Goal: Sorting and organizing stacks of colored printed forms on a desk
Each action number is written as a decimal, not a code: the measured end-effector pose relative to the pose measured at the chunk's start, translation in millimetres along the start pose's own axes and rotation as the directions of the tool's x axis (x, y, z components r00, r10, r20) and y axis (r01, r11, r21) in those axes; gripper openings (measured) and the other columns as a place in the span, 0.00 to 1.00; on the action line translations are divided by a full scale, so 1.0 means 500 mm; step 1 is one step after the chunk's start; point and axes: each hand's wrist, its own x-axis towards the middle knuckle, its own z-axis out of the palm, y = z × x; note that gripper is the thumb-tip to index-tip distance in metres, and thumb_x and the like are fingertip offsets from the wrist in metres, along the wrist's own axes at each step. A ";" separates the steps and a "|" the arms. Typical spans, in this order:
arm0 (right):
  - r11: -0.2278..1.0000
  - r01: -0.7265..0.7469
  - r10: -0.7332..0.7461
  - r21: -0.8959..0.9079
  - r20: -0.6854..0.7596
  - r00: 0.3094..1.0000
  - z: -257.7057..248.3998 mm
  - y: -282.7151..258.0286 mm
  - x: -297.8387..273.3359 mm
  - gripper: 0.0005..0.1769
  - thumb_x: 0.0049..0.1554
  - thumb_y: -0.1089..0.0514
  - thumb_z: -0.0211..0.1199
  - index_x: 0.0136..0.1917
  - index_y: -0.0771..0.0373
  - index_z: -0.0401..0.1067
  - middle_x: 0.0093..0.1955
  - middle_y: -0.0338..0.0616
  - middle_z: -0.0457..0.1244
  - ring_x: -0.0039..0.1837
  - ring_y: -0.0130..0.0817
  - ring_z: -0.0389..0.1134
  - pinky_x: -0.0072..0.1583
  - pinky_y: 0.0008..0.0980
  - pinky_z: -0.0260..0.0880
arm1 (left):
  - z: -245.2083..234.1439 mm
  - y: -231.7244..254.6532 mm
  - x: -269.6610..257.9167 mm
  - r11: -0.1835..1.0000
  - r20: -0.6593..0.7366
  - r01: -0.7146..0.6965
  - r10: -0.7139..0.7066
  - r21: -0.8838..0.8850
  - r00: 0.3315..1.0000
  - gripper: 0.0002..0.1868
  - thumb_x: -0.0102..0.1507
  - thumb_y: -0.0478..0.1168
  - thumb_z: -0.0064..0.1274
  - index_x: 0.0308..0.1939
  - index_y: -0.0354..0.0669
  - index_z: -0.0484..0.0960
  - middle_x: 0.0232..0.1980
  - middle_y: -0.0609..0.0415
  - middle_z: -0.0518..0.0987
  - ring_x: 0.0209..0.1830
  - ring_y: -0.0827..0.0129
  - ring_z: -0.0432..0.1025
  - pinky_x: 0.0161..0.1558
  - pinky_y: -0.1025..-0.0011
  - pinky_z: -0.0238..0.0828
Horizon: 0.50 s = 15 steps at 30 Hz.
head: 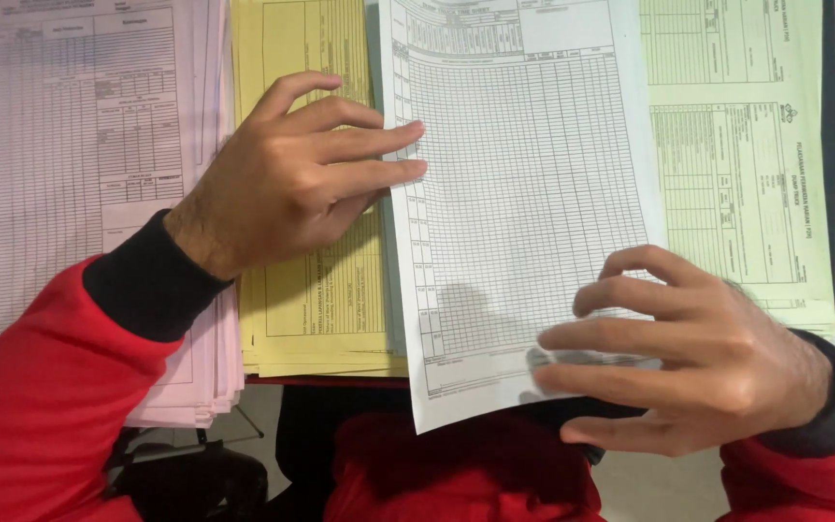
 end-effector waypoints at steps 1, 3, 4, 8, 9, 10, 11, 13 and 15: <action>0.999 -0.035 0.035 0.000 0.013 0.999 0.002 0.001 -0.003 0.21 0.48 0.41 0.66 0.48 0.55 0.69 0.48 0.40 0.65 0.45 0.35 0.66 0.47 0.37 0.65 | 0.003 -0.002 0.000 1.000 0.000 0.007 -0.007 -0.008 1.000 0.15 0.56 0.28 0.57 0.46 0.45 0.81 0.52 0.54 0.78 0.46 0.61 0.71 0.54 0.56 0.61; 0.999 -0.041 0.042 -0.028 0.031 0.999 0.004 0.004 0.003 0.22 0.48 0.40 0.63 0.49 0.55 0.68 0.52 0.42 0.64 0.49 0.40 0.66 0.50 0.40 0.65 | 0.004 -0.004 -0.002 0.999 0.012 0.019 -0.019 -0.026 1.000 0.15 0.56 0.29 0.57 0.46 0.45 0.81 0.52 0.53 0.78 0.46 0.61 0.71 0.54 0.55 0.61; 0.997 -0.046 0.049 -0.055 0.049 0.998 0.005 0.005 0.006 0.23 0.49 0.38 0.61 0.51 0.54 0.68 0.56 0.45 0.62 0.54 0.44 0.66 0.53 0.43 0.64 | 0.004 -0.005 -0.003 0.998 0.026 0.032 -0.031 -0.045 0.999 0.16 0.55 0.29 0.58 0.47 0.45 0.81 0.53 0.52 0.77 0.47 0.61 0.71 0.55 0.54 0.61; 0.994 -0.087 0.091 -0.061 0.079 0.993 0.014 0.013 0.001 0.28 0.47 0.35 0.62 0.54 0.53 0.67 0.60 0.47 0.59 0.62 0.49 0.61 0.61 0.50 0.60 | 0.006 -0.008 -0.004 0.996 0.003 0.047 -0.047 -0.074 0.999 0.15 0.56 0.29 0.59 0.46 0.45 0.81 0.53 0.50 0.77 0.47 0.60 0.71 0.55 0.54 0.61; 0.992 -0.109 0.115 -0.058 0.103 0.988 0.017 0.015 0.000 0.29 0.47 0.35 0.61 0.56 0.53 0.65 0.62 0.47 0.57 0.65 0.49 0.59 0.63 0.53 0.57 | 0.007 -0.009 -0.006 0.995 0.030 0.061 -0.059 -0.080 0.998 0.15 0.56 0.31 0.59 0.47 0.46 0.80 0.54 0.50 0.76 0.48 0.60 0.70 0.56 0.53 0.60; 0.990 -0.132 0.138 -0.055 0.126 0.982 0.020 0.017 -0.002 0.30 0.47 0.36 0.61 0.57 0.52 0.64 0.64 0.47 0.56 0.67 0.50 0.56 0.66 0.55 0.54 | 0.008 -0.009 -0.007 0.994 0.057 0.075 -0.070 -0.086 0.996 0.16 0.56 0.33 0.60 0.47 0.46 0.80 0.54 0.50 0.76 0.49 0.60 0.70 0.57 0.52 0.60; 0.989 -0.135 0.141 -0.055 0.127 0.982 0.020 0.018 -0.001 0.30 0.47 0.36 0.61 0.57 0.52 0.64 0.64 0.47 0.56 0.67 0.50 0.56 0.66 0.55 0.54 | 0.008 -0.008 -0.007 0.993 0.057 0.073 -0.068 -0.089 0.996 0.16 0.56 0.33 0.60 0.47 0.46 0.80 0.54 0.50 0.76 0.49 0.60 0.70 0.57 0.52 0.60; 0.988 -0.145 0.151 -0.052 0.168 0.974 0.021 0.023 0.002 0.30 0.47 0.36 0.60 0.57 0.53 0.65 0.64 0.49 0.55 0.67 0.52 0.55 0.66 0.57 0.51 | 0.007 -0.008 -0.007 0.994 0.056 0.069 -0.065 -0.080 0.996 0.15 0.56 0.32 0.60 0.47 0.46 0.80 0.55 0.52 0.76 0.50 0.60 0.69 0.56 0.52 0.59; 0.988 -0.145 0.152 -0.055 0.174 0.973 0.024 0.026 0.001 0.30 0.48 0.37 0.59 0.58 0.53 0.64 0.65 0.49 0.55 0.68 0.52 0.54 0.67 0.57 0.51 | 0.006 -0.009 -0.007 0.995 0.072 0.072 -0.067 -0.066 0.995 0.16 0.56 0.33 0.59 0.48 0.47 0.79 0.55 0.52 0.76 0.50 0.59 0.69 0.56 0.52 0.59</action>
